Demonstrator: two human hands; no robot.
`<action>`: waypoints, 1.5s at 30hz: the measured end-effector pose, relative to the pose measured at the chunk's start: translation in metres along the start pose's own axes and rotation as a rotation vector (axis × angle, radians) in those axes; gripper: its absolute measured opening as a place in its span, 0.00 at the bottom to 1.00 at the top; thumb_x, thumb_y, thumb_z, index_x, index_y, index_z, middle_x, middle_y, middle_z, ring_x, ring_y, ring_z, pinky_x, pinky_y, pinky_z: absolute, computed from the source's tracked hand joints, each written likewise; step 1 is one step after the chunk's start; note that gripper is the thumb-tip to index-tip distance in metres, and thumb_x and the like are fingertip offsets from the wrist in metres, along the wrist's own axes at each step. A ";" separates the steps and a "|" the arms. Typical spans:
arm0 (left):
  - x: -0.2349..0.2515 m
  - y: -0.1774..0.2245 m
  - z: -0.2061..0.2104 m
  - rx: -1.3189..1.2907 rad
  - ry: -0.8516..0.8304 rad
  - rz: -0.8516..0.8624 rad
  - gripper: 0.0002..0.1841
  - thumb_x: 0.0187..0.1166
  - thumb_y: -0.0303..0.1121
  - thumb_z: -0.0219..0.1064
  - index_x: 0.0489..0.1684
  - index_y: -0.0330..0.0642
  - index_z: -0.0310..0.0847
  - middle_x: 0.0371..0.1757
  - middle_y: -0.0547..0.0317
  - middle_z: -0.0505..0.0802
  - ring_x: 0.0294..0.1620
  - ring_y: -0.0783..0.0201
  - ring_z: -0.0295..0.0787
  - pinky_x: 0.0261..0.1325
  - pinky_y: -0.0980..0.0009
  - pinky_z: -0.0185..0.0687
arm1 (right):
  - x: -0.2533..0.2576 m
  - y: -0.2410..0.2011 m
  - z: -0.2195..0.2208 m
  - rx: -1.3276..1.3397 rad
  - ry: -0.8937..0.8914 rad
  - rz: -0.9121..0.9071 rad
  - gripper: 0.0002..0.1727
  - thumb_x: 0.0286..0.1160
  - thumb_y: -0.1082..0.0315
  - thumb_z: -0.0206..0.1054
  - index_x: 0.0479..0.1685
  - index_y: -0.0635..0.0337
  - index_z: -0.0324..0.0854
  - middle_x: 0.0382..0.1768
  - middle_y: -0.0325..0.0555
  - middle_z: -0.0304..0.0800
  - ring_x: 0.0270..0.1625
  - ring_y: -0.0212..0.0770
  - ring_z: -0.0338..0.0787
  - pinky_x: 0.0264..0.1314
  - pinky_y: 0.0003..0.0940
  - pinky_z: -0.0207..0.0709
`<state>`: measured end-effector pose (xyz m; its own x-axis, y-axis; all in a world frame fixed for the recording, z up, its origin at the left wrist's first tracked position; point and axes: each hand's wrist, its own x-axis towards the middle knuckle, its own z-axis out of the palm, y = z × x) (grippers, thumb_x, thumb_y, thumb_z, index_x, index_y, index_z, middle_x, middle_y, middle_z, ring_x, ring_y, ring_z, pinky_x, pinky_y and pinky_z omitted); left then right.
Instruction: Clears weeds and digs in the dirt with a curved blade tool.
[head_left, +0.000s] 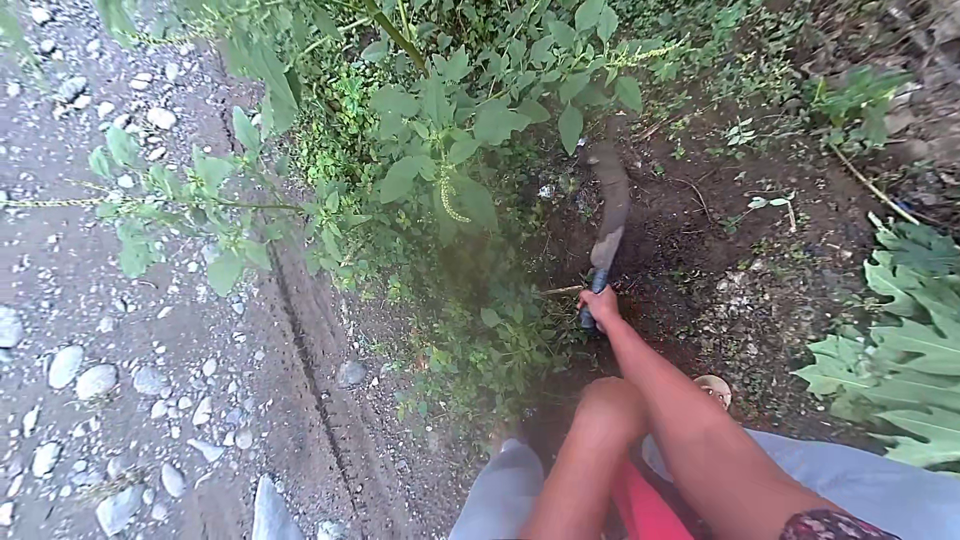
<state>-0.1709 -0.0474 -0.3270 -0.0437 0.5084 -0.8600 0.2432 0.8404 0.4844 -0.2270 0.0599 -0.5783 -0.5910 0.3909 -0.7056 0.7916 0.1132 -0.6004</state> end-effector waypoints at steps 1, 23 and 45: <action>0.001 0.000 0.001 0.000 0.002 -0.001 0.19 0.88 0.34 0.62 0.67 0.24 0.78 0.74 0.29 0.82 0.80 0.35 0.76 0.78 0.37 0.70 | 0.000 0.006 0.002 -0.196 -0.083 0.051 0.31 0.78 0.72 0.70 0.80 0.72 0.65 0.52 0.62 0.88 0.44 0.49 0.93 0.53 0.45 0.87; -0.009 0.001 -0.002 -0.003 -0.016 0.002 0.21 0.90 0.35 0.60 0.71 0.24 0.76 0.76 0.29 0.81 0.81 0.35 0.75 0.80 0.38 0.68 | -0.018 0.055 -0.050 -0.815 -0.170 0.044 0.39 0.75 0.67 0.72 0.88 0.63 0.63 0.70 0.67 0.84 0.71 0.64 0.87 0.73 0.63 0.77; -0.004 -0.002 0.002 0.010 -0.015 0.028 0.19 0.90 0.34 0.61 0.66 0.23 0.79 0.74 0.29 0.82 0.80 0.34 0.76 0.78 0.37 0.71 | -0.036 0.059 -0.098 -0.688 0.183 0.044 0.34 0.80 0.63 0.68 0.85 0.63 0.65 0.64 0.68 0.88 0.68 0.66 0.88 0.70 0.65 0.77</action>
<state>-0.1697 -0.0515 -0.3250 -0.0222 0.5284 -0.8487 0.2537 0.8241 0.5065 -0.1438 0.1417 -0.5509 -0.5690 0.5481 -0.6131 0.7676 0.6215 -0.1567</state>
